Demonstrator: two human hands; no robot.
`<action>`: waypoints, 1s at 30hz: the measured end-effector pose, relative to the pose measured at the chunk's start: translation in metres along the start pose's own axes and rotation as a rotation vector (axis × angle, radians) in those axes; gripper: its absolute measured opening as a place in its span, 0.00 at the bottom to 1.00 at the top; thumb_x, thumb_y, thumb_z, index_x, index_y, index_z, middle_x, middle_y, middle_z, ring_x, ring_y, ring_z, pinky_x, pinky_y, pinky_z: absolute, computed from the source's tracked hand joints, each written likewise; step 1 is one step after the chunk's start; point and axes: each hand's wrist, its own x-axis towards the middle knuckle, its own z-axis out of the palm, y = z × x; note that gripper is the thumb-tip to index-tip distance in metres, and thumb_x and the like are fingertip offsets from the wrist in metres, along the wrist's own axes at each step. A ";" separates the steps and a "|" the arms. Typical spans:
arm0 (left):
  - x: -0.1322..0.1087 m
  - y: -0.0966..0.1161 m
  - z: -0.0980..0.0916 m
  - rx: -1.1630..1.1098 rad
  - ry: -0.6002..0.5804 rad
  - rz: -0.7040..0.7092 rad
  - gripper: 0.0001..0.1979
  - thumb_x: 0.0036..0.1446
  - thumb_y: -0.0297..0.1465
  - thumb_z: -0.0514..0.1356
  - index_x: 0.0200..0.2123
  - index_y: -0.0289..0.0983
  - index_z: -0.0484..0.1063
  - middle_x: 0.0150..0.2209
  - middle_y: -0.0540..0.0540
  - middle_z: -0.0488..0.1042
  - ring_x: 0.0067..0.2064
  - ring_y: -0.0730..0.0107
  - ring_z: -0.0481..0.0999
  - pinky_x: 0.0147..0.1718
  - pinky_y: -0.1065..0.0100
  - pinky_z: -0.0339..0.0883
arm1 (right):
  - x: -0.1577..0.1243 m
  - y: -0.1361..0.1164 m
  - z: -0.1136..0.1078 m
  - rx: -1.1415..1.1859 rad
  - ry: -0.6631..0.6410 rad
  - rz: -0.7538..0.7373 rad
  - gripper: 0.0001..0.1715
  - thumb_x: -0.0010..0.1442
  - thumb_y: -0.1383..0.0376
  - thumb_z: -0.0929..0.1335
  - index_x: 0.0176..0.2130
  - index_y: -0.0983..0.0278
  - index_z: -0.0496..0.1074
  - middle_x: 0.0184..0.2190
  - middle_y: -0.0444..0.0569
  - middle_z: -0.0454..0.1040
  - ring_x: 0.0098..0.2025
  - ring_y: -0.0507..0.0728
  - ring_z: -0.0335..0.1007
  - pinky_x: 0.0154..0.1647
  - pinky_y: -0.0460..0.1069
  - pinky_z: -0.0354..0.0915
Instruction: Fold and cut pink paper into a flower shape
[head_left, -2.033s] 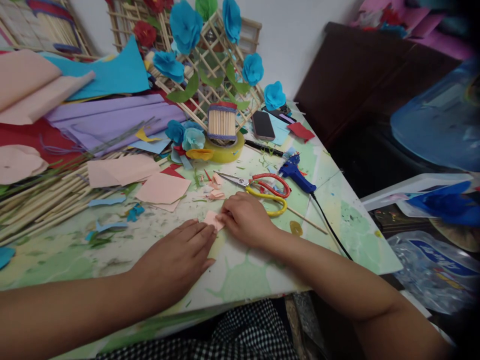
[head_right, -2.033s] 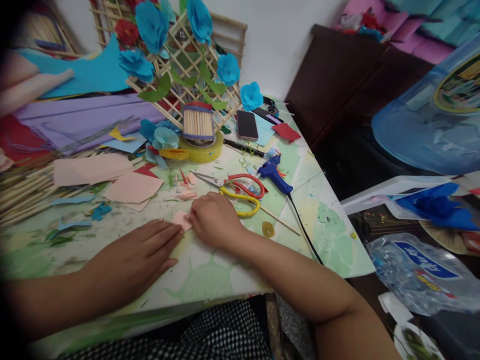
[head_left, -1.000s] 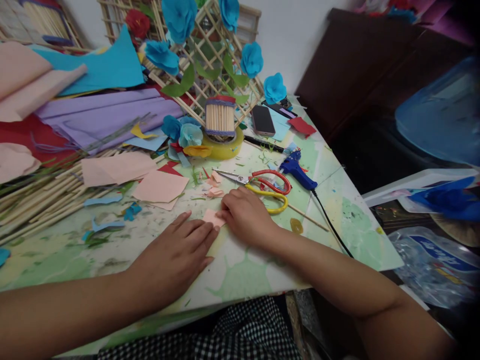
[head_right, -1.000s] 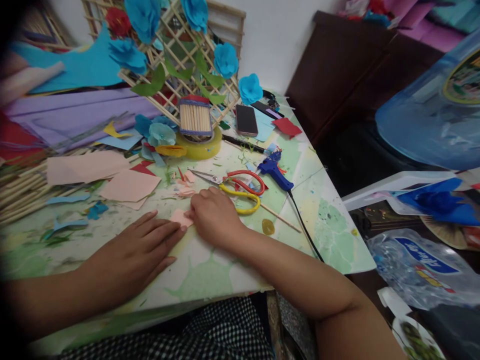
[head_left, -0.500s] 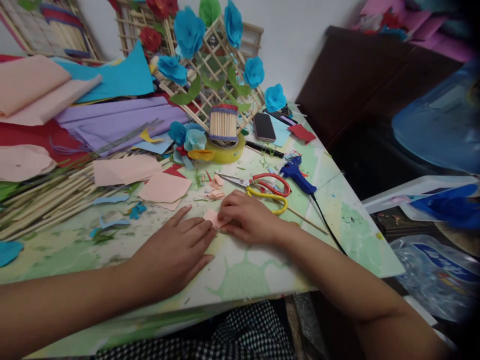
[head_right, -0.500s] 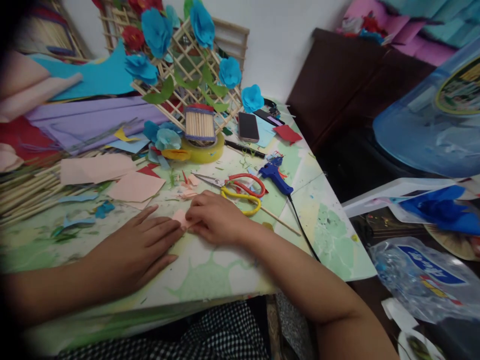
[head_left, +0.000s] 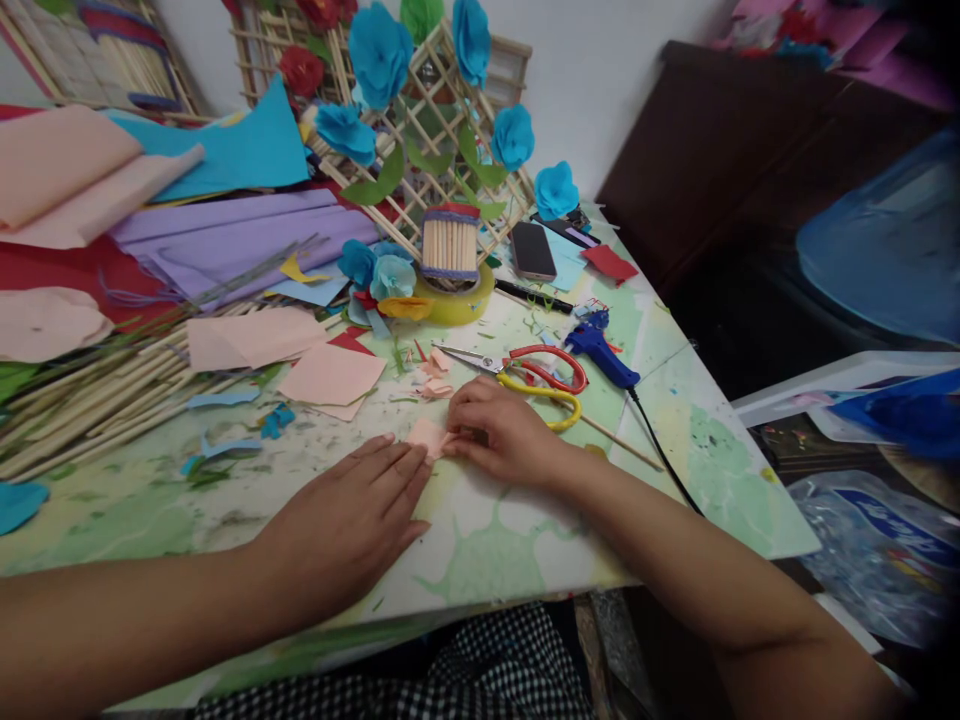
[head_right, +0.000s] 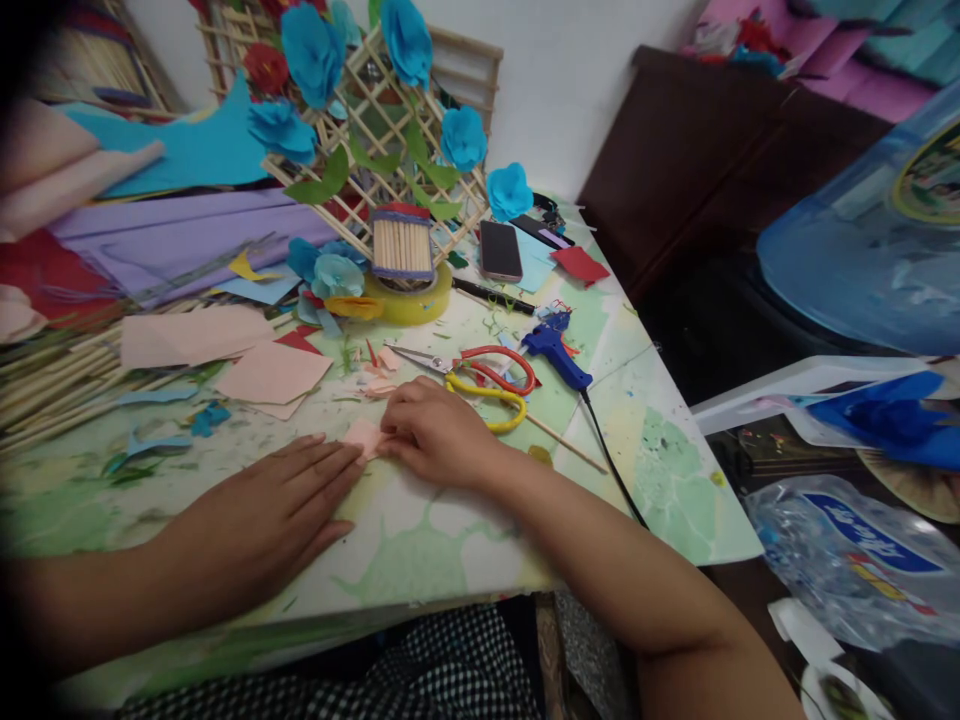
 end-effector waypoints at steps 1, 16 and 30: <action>0.000 0.000 0.000 -0.004 -0.007 0.001 0.22 0.63 0.34 0.47 0.48 0.24 0.71 0.49 0.31 0.73 0.49 0.51 0.71 0.52 0.54 0.57 | 0.000 0.000 0.000 0.011 0.001 -0.004 0.07 0.60 0.62 0.65 0.33 0.64 0.68 0.36 0.49 0.69 0.42 0.55 0.61 0.43 0.50 0.59; 0.005 -0.004 0.000 -0.021 -0.012 0.018 0.24 0.61 0.35 0.48 0.49 0.21 0.70 0.48 0.29 0.73 0.49 0.50 0.71 0.47 0.56 0.67 | 0.006 0.000 0.002 0.044 -0.013 -0.020 0.08 0.62 0.65 0.63 0.31 0.64 0.67 0.29 0.47 0.71 0.36 0.54 0.63 0.38 0.48 0.59; 0.007 -0.004 -0.003 -0.053 0.013 0.000 0.21 0.60 0.35 0.52 0.46 0.23 0.72 0.44 0.32 0.75 0.44 0.52 0.71 0.47 0.52 0.65 | 0.014 -0.012 0.016 -0.124 0.062 0.166 0.08 0.61 0.65 0.64 0.30 0.63 0.67 0.27 0.46 0.70 0.34 0.54 0.61 0.35 0.48 0.54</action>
